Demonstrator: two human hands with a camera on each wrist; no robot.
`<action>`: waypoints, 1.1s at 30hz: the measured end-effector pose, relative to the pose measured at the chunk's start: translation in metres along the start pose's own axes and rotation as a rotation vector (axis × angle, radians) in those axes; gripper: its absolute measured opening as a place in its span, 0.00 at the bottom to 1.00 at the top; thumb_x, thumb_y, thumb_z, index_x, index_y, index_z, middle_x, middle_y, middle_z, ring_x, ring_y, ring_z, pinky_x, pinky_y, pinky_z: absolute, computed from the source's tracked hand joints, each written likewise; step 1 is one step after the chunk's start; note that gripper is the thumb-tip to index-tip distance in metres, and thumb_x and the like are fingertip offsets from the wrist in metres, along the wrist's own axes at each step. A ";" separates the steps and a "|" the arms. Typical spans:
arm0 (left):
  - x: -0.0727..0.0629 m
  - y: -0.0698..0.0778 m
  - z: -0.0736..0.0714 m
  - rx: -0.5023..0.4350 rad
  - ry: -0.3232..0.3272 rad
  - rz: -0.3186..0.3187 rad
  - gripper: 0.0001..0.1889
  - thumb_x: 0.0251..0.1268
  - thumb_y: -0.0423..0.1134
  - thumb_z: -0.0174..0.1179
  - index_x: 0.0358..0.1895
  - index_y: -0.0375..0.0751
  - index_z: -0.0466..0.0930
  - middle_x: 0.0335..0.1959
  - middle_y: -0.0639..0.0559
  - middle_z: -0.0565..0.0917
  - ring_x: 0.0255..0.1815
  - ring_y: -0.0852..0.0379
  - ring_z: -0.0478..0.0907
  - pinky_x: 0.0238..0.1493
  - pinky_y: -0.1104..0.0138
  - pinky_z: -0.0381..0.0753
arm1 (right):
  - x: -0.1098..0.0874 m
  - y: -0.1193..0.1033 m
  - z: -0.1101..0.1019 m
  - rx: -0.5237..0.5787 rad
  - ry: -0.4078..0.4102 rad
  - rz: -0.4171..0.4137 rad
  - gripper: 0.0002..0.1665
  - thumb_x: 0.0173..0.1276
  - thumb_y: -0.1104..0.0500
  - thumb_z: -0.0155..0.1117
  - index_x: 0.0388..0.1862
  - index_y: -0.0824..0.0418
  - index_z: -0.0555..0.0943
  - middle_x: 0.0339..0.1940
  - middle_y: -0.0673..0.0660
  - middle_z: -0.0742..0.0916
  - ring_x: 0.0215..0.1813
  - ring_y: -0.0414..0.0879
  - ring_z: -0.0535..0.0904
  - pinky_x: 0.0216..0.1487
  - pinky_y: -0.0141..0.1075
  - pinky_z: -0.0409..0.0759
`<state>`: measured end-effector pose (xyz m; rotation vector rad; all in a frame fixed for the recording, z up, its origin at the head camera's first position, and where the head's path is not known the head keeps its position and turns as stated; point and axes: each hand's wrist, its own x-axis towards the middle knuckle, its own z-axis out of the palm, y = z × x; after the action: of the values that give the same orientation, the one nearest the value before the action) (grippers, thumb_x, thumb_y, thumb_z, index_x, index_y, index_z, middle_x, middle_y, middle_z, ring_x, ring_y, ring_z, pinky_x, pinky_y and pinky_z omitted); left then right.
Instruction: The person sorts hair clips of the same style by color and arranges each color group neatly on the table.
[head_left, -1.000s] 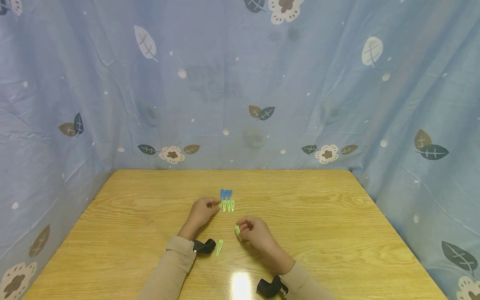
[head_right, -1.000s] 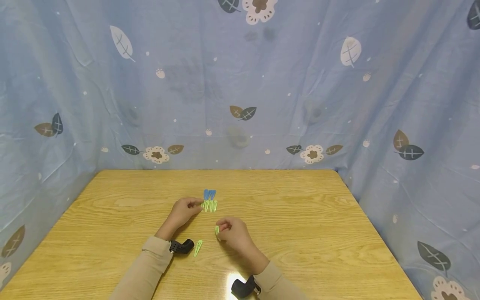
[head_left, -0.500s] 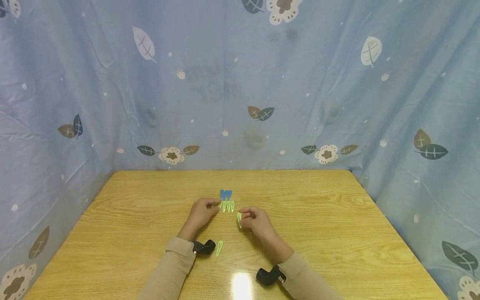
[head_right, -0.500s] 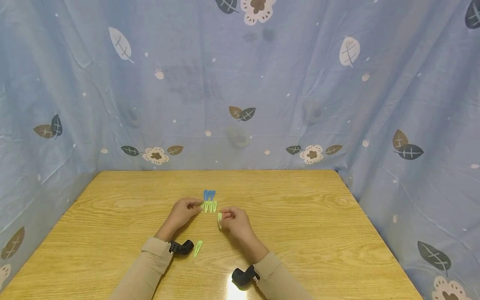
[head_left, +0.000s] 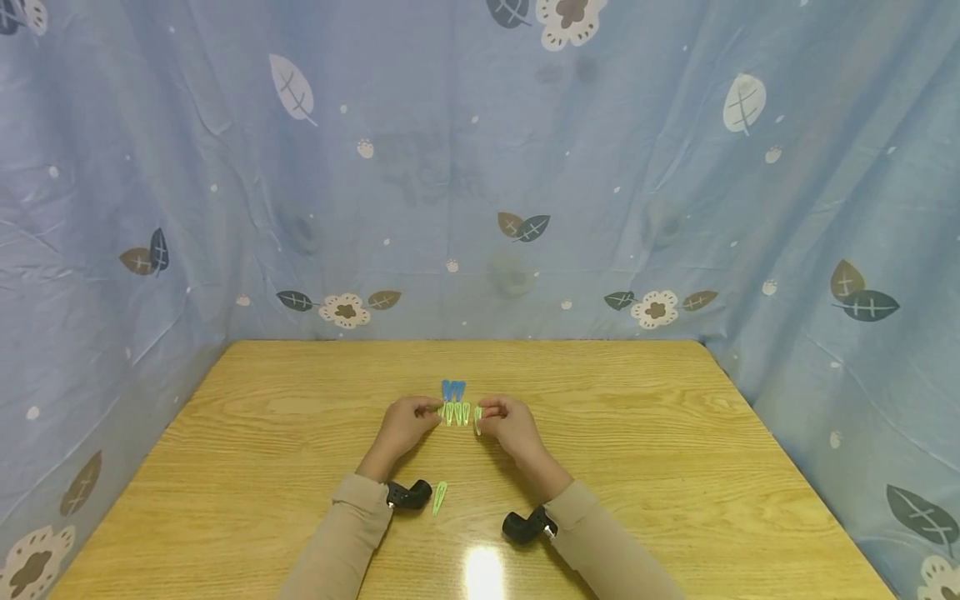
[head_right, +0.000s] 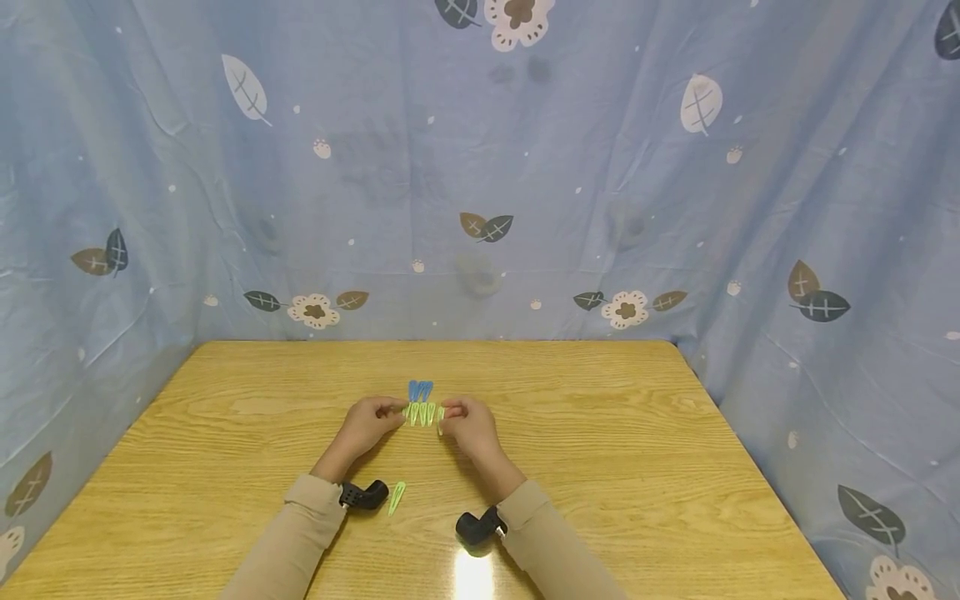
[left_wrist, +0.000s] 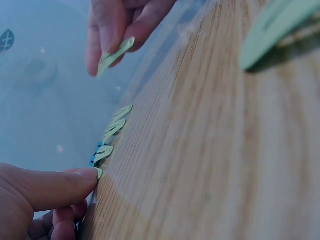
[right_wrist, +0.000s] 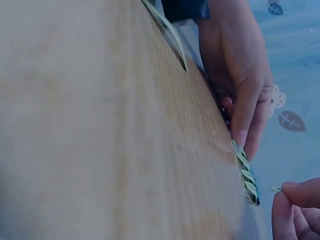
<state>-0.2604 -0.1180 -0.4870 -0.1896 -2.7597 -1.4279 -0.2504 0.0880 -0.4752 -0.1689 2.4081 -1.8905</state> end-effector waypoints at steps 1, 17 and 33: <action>0.000 0.000 0.000 -0.001 0.000 0.000 0.14 0.60 0.35 0.64 0.50 0.43 0.84 0.30 0.53 0.79 0.29 0.58 0.71 0.31 0.66 0.73 | 0.002 0.000 0.001 -0.014 0.002 0.000 0.19 0.58 0.70 0.64 0.50 0.71 0.79 0.34 0.58 0.81 0.33 0.43 0.74 0.32 0.31 0.74; 0.003 -0.004 0.004 0.003 -0.001 0.003 0.14 0.60 0.36 0.64 0.50 0.44 0.84 0.29 0.54 0.79 0.28 0.58 0.70 0.31 0.67 0.71 | 0.018 0.004 0.007 -0.126 0.035 0.025 0.16 0.58 0.70 0.65 0.47 0.69 0.81 0.32 0.58 0.82 0.31 0.44 0.75 0.29 0.33 0.74; 0.001 -0.004 0.001 -0.002 -0.001 -0.001 0.14 0.60 0.36 0.63 0.50 0.45 0.84 0.28 0.54 0.78 0.28 0.58 0.70 0.30 0.67 0.71 | 0.022 -0.010 0.013 -0.356 0.055 -0.013 0.14 0.55 0.71 0.65 0.42 0.71 0.83 0.26 0.57 0.82 0.26 0.43 0.74 0.26 0.32 0.73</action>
<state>-0.2621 -0.1197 -0.4905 -0.1884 -2.7596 -1.4308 -0.2704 0.0706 -0.4684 -0.1539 2.7672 -1.4720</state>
